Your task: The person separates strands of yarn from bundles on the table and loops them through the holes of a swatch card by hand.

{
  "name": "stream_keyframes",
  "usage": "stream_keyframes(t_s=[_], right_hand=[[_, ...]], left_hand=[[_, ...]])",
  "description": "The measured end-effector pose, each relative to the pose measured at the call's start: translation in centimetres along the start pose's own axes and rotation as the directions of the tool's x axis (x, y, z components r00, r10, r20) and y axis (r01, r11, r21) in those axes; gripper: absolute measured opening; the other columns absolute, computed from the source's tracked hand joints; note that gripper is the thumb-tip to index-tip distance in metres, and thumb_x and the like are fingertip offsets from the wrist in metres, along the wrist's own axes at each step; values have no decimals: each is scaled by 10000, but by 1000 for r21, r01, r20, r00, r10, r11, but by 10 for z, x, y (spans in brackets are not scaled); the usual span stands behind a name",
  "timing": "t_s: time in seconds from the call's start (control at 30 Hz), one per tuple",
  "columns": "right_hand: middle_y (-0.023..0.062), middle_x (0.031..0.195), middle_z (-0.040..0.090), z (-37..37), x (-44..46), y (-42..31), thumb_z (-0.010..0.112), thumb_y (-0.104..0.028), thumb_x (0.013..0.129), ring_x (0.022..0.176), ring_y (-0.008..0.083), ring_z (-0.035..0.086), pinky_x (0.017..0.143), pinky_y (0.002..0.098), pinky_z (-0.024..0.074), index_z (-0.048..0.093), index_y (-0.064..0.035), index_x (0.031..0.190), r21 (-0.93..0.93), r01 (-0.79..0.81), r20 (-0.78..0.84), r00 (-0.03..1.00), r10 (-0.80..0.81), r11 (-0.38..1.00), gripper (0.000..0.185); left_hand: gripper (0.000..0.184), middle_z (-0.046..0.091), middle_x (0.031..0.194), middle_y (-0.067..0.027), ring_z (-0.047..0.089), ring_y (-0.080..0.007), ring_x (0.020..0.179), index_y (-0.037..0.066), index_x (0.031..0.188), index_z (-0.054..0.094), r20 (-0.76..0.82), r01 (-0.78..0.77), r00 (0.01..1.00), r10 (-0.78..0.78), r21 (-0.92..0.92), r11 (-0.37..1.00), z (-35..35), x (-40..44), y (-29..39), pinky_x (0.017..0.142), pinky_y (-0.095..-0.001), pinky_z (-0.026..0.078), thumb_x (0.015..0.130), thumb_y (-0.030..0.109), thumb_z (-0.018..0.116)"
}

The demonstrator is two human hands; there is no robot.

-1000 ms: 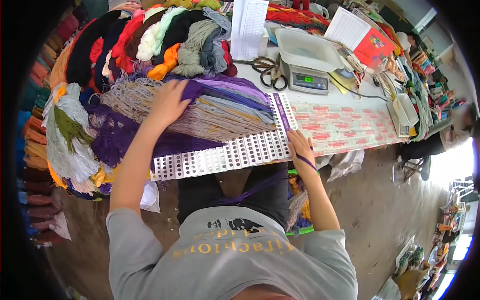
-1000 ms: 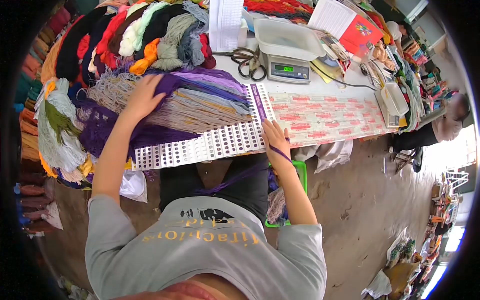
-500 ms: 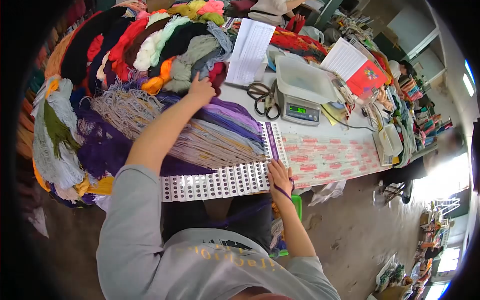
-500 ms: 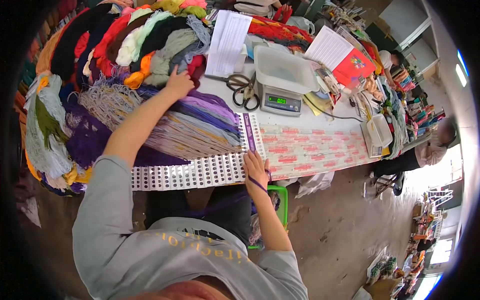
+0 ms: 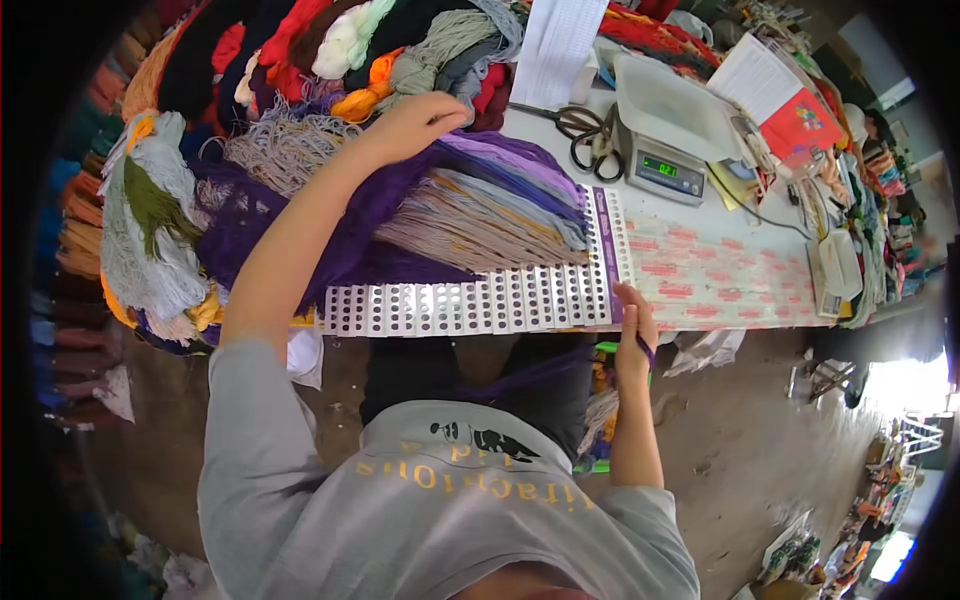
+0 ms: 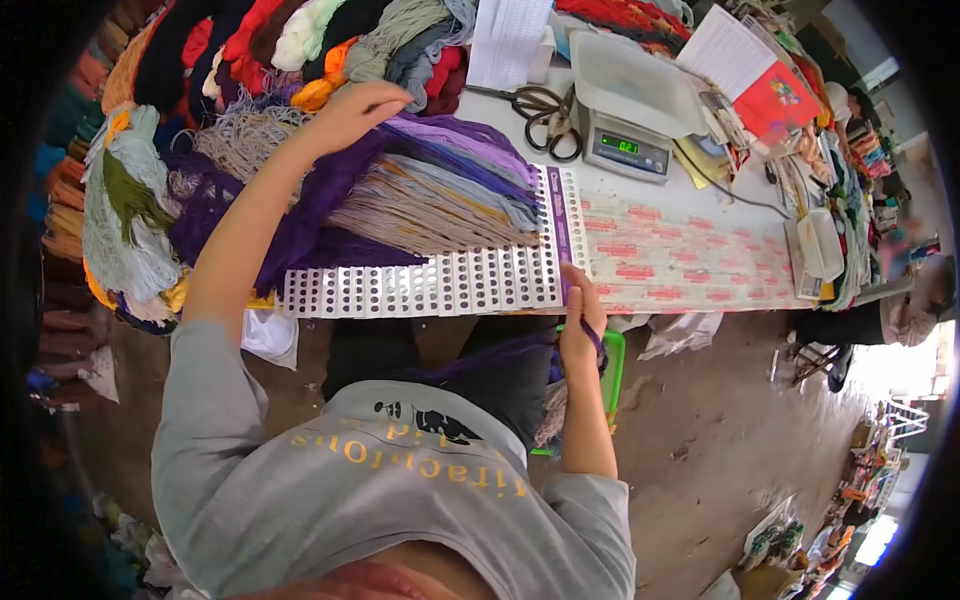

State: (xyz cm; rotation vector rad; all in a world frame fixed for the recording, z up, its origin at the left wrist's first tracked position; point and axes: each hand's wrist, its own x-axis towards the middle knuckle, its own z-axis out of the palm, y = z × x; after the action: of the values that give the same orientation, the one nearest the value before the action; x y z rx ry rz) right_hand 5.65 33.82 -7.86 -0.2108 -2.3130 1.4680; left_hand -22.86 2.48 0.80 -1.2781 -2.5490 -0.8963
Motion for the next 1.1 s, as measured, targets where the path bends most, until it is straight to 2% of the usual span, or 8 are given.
stream_keyframes(t_s=[0.13, 0.2, 0.3, 0.33, 0.53, 0.8, 0.97, 1.1], right_hand=[[168, 1119, 586, -3, -4, 2, 448, -108, 928, 1076, 296, 541, 951, 351, 392, 554, -19, 1163, -199, 24, 44, 999, -16, 980, 273], [179, 1139, 571, 2, -7, 15, 490, -66, 888, 1093, 328, 523, 992, 410, 352, 556, -25, 1153, -247, 176, 88, 983, -159, 953, 276], [126, 1203, 557, 7, -10, 32, 527, -70, 863, 1189, 303, 470, 1048, 472, 264, 567, -58, 1156, -385, 305, 135, 952, -274, 871, 296], [93, 1246, 537, 7, -11, 23, 536, -71, 855, 1239, 278, 428, 1065, 489, 220, 564, -74, 1170, -468, 293, 203, 954, -221, 834, 317], [15, 1299, 497, 19, -23, 23, 592, -137, 837, 1265, 237, 394, 1065, 552, 143, 563, -175, 1194, -615, 397, 315, 916, -250, 682, 360], [9, 1311, 490, 23, -37, 21, 566, -154, 852, 1266, 224, 393, 1070, 507, 140, 557, -183, 1210, -655, 390, 304, 920, -247, 647, 360], [129, 1267, 521, 8, -39, 21, 460, -147, 927, 1218, 257, 452, 1054, 424, 261, 534, -34, 1209, -251, 275, 141, 959, -246, 928, 313], [153, 1082, 601, 3, -62, -18, 381, -253, 984, 1014, 217, 571, 909, 336, 428, 502, 44, 1170, 268, 34, -67, 998, -17, 963, 370]], left_hand=[[190, 625, 965, -101, 594, -206, 919, 9, 1016, 627, 56, 190, 982, -181, -286, 939, 0, -59, 89, 818, -289, 450, 886, 109, 531], [180, 616, 991, -118, 584, -241, 956, 14, 1004, 621, 127, 120, 988, -83, -319, 940, 36, -82, 112, 845, -318, 453, 856, 96, 560], [259, 560, 1134, -128, 531, -314, 1065, 75, 1067, 618, 26, -242, 967, 254, -227, 943, 116, -108, 127, 916, -420, 421, 818, 140, 587], [361, 497, 1255, -104, 457, -296, 1189, 117, 1170, 572, 150, -267, 946, 286, -135, 954, 124, -108, 142, 994, -474, 350, 818, 184, 609], [546, 323, 1429, -56, 281, -256, 1334, 188, 1374, 345, 315, -296, 915, 250, 104, 950, 171, -112, 162, 1081, -479, 223, 877, 311, 534], [441, 351, 1418, -56, 308, -243, 1326, 197, 1335, 408, 269, -329, 917, 296, 85, 941, 175, -124, 156, 1083, -459, 228, 906, 270, 485], [521, 394, 1365, -111, 348, -285, 1284, 138, 1296, 460, 87, -239, 968, 237, 23, 971, 123, -123, 165, 1048, -456, 274, 812, 265, 607], [561, 479, 1220, -147, 465, -348, 1096, 88, 1226, 506, -463, 296, 878, -124, 321, 899, 42, -140, 117, 925, -440, 386, 702, 171, 687]])
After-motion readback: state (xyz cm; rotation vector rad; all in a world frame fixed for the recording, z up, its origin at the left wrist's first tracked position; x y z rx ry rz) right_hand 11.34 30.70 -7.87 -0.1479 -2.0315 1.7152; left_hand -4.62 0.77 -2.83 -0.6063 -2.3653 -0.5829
